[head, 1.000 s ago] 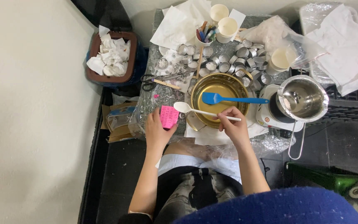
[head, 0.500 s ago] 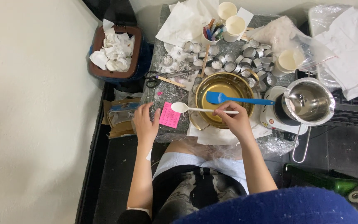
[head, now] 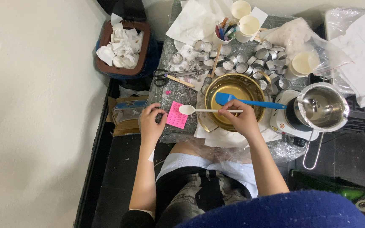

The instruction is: The person pours melted wax from a metal pitcher into a brass bowl and stirs it with a blue silicone spatula. They then set the pitcher on a hot plate, pick up a wooden spoon, and handle a pink note on the table while the wax cools in the bowl.

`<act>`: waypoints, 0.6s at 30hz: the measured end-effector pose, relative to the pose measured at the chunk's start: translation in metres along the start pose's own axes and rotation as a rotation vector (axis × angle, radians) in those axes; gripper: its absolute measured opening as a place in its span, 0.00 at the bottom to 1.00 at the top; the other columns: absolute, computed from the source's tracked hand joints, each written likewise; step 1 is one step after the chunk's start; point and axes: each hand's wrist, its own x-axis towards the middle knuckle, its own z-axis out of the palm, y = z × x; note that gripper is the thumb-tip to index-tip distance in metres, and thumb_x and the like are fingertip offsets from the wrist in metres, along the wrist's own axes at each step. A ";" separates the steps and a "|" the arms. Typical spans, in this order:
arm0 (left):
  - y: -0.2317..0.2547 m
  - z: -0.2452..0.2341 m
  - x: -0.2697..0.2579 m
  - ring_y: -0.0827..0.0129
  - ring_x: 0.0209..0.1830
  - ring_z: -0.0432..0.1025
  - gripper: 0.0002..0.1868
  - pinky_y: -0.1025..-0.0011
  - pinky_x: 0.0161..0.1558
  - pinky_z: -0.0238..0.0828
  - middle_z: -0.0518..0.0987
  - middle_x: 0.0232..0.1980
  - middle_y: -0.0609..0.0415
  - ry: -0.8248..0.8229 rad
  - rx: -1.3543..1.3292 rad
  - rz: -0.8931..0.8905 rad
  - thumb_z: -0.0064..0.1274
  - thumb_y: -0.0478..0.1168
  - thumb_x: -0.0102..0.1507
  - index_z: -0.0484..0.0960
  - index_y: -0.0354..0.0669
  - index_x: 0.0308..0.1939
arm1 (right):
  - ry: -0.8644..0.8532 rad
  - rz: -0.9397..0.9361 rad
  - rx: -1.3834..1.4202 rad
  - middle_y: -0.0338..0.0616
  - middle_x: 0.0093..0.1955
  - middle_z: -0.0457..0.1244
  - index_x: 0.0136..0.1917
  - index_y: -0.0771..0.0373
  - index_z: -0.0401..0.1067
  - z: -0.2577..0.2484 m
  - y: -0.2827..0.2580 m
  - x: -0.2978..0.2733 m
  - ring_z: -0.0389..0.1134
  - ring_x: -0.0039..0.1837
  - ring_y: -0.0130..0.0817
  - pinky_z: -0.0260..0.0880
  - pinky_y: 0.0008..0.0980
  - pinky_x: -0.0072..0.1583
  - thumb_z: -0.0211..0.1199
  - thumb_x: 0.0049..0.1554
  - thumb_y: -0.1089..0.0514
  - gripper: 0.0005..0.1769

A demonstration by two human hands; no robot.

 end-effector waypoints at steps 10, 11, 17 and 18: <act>0.000 0.003 0.004 0.54 0.52 0.74 0.05 0.59 0.54 0.70 0.81 0.53 0.54 -0.001 0.033 0.011 0.66 0.37 0.55 0.85 0.43 0.33 | 0.016 -0.121 -0.329 0.38 0.40 0.72 0.42 0.63 0.76 0.006 -0.054 -0.001 0.74 0.45 0.27 0.70 0.27 0.49 0.73 0.55 0.58 0.08; 0.000 0.003 0.004 0.54 0.52 0.74 0.06 0.59 0.54 0.70 0.81 0.53 0.54 0.007 0.042 0.011 0.66 0.37 0.55 0.85 0.43 0.32 | 0.013 -0.115 -0.376 0.38 0.40 0.72 0.42 0.63 0.76 0.007 -0.058 -0.001 0.74 0.43 0.28 0.70 0.28 0.47 0.73 0.54 0.57 0.09; 0.001 0.004 0.003 0.54 0.52 0.74 0.06 0.59 0.54 0.70 0.81 0.52 0.54 0.014 0.040 -0.002 0.66 0.37 0.55 0.85 0.42 0.33 | 0.014 -0.087 -0.489 0.39 0.38 0.71 0.43 0.61 0.77 0.012 -0.070 0.000 0.73 0.40 0.32 0.68 0.31 0.43 0.74 0.53 0.53 0.11; 0.001 0.004 0.003 0.54 0.51 0.74 0.06 0.58 0.54 0.70 0.81 0.52 0.54 0.015 0.044 0.001 0.66 0.37 0.55 0.85 0.42 0.33 | 0.011 -0.104 -0.476 0.38 0.38 0.71 0.43 0.61 0.77 0.012 -0.070 0.000 0.73 0.40 0.32 0.69 0.31 0.43 0.74 0.54 0.53 0.11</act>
